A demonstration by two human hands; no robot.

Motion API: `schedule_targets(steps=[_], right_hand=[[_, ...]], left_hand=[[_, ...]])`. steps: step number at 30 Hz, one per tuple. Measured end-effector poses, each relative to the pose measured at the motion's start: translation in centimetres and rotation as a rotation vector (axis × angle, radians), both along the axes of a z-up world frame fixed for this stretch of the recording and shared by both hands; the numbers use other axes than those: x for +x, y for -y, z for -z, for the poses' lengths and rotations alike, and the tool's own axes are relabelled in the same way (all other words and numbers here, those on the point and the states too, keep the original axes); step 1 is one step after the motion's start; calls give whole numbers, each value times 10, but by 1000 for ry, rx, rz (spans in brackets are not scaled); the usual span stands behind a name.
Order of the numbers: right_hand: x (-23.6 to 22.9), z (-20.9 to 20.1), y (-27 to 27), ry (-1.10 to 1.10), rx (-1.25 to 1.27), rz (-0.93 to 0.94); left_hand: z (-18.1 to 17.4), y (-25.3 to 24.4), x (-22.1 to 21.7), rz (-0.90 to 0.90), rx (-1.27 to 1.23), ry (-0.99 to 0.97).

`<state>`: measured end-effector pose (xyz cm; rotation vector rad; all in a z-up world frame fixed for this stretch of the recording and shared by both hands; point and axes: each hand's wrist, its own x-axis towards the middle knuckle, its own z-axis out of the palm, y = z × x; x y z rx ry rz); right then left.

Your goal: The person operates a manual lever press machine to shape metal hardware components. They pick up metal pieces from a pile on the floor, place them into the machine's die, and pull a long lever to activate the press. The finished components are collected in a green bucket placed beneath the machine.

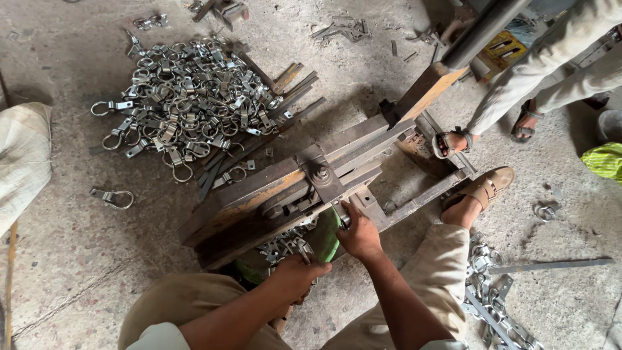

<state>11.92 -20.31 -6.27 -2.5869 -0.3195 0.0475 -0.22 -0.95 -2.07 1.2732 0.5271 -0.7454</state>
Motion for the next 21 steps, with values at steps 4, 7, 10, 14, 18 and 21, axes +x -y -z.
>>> schedule_targets(steps=[4,7,10,14,18,21], right_hand=[[0,-3,1,35,20,-5],[3,-4,4,73,61,17],[7,5,12,-18,102,82],[6,29,25,102,207,57],[12,40,41,-100,239,314],[27,38,52,190,203,234]], left_hand=[[5,2,1,-2,23,12],[2,1,4,29,45,15],[5,2,1,27,41,23],[16,2,3,43,19,29],[20,1,2,15,-15,43],[11,-2,4,116,59,20]])
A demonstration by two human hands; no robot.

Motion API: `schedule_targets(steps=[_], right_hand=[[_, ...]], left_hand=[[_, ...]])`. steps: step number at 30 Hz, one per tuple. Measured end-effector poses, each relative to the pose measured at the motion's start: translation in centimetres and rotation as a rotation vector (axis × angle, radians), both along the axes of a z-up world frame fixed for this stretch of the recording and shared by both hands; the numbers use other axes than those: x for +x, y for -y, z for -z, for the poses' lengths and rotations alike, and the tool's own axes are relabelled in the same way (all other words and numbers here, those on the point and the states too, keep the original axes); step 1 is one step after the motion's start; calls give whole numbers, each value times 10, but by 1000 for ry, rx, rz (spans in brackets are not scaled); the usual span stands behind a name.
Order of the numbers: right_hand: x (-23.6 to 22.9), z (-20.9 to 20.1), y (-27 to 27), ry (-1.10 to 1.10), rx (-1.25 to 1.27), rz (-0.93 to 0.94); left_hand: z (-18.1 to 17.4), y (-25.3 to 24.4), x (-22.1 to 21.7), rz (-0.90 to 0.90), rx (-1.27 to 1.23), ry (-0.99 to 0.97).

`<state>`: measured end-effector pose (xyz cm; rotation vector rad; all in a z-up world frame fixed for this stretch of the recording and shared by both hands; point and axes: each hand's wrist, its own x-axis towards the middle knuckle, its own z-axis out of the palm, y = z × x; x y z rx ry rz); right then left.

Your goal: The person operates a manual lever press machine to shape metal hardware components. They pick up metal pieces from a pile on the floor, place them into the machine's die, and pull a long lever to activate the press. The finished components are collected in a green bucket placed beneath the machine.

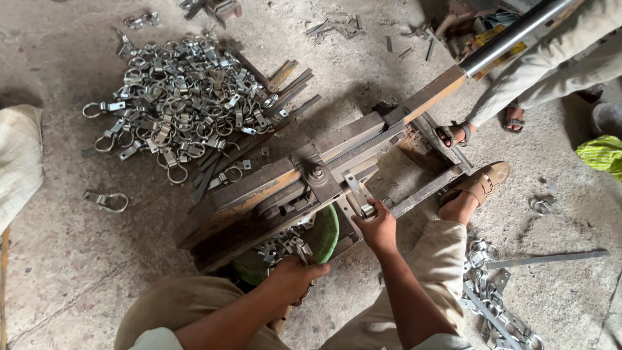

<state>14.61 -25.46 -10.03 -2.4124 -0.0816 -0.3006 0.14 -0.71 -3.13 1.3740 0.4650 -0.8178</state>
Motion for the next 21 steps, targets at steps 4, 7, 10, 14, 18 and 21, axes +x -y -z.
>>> schedule_targets(steps=[4,7,10,14,18,21], right_hand=[[9,-7,-2,-40,7,79],[12,-8,-11,-13,23,38],[11,-5,-33,-34,71,3],[8,-2,-50,-73,97,-43],[8,7,-56,-56,109,-69],[7,9,-59,-82,113,-54]], left_hand=[[-3,2,5,27,54,-17],[5,4,2,-9,-19,18],[7,5,-1,-30,-29,30],[10,6,3,-9,43,17],[18,5,2,-26,37,67],[15,4,1,-50,10,92]])
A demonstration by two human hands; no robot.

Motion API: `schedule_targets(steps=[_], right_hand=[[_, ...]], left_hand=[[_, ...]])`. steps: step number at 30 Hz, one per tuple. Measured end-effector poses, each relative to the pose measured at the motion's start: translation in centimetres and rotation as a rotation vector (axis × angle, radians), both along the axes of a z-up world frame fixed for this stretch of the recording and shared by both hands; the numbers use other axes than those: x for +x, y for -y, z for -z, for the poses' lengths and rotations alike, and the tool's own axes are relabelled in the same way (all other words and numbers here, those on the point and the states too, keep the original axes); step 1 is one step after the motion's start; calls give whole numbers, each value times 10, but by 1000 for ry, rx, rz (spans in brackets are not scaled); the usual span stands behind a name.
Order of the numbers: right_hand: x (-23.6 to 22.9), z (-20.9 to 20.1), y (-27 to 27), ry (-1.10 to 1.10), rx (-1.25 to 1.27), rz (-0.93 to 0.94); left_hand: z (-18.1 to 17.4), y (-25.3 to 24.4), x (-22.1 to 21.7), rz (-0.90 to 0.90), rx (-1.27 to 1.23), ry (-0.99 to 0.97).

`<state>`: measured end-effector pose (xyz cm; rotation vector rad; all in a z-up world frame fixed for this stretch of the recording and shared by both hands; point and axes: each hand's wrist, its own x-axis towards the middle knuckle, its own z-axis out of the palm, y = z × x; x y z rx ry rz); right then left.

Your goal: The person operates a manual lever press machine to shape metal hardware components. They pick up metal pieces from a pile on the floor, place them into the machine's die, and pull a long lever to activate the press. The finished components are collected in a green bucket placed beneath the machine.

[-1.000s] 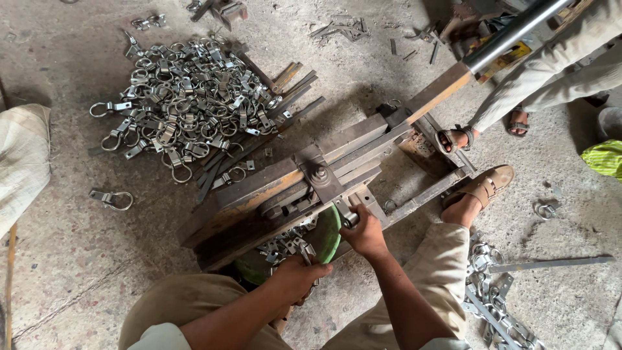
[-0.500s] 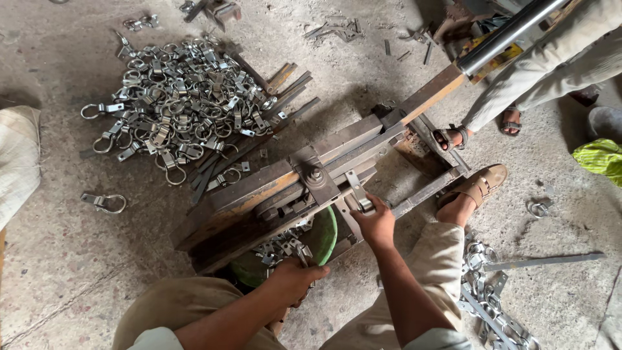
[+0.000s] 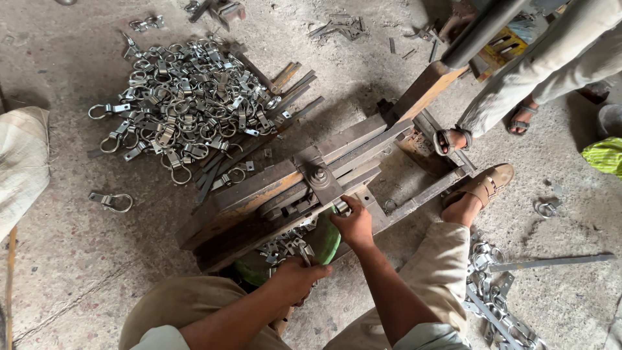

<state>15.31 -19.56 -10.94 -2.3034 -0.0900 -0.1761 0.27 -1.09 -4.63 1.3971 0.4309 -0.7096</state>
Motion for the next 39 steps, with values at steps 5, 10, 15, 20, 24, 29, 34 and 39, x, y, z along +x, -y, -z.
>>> schedule_targets(steps=[5,10,15,20,24,29,34,39], right_hand=[[-7,-6,-4,-59,-12,0],[-8,-12,-7,-93,-57,-5],[-11,-14,-8,-55,-37,-15],[-10,-13,-8,-57,-20,-11],[-9,-17,-5,70,-49,-86],[-8,-27,-2,20,-49,-95],[-3,15,17,-118,106,-34],[-35,96,63,-579,1086,685]], left_hand=[[-27,1,-1,0,-34,-152],[-35,-3,1,26,-50,-213],[-18,-1,-3,-29,-86,-121],[-9,-4,1,18,-59,-104],[-17,-4,-1,-14,-44,-104],[-28,-4,4,110,65,-177],[-26,-4,4,129,64,-145],[-24,-7,1,139,4,-133]])
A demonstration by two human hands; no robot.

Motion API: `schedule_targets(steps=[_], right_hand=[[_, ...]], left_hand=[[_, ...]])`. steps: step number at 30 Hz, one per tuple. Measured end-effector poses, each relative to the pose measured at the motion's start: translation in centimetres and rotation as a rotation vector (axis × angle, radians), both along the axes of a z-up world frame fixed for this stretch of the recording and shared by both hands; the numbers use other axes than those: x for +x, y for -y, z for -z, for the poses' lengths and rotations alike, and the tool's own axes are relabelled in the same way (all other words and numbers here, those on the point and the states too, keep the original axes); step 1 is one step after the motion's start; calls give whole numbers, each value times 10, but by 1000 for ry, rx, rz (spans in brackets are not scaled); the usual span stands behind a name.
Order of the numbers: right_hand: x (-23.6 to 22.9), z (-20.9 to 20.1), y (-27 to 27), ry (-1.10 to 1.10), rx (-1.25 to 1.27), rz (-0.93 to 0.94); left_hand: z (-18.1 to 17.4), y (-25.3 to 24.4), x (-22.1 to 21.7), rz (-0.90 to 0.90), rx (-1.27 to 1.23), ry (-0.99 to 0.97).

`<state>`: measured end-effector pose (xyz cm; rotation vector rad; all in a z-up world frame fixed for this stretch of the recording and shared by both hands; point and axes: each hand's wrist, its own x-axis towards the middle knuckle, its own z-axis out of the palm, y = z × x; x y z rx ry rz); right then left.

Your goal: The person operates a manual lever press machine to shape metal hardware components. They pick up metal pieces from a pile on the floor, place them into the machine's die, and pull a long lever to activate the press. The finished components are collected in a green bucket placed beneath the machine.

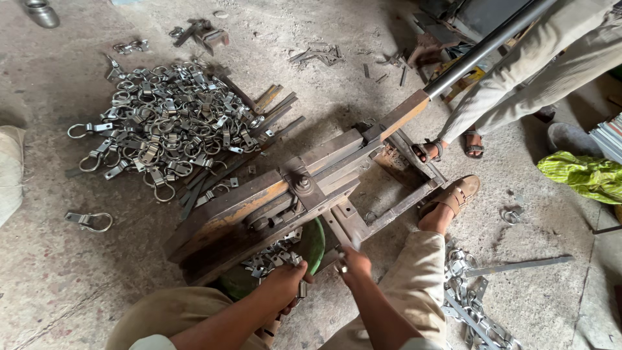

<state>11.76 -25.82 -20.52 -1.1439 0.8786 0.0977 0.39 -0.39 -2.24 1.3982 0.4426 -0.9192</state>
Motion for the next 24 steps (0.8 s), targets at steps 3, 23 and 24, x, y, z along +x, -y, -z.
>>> schedule_targets(steps=[3,23,24], right_hand=[[6,-24,38,-20,157,269],[-82,-108,-74,62,280,-790],[-81,-85,-76,76,308,-804]], left_hand=[[5,3,2,-3,-31,31],[112,5,8,448,367,685],[132,1,14,558,390,745]])
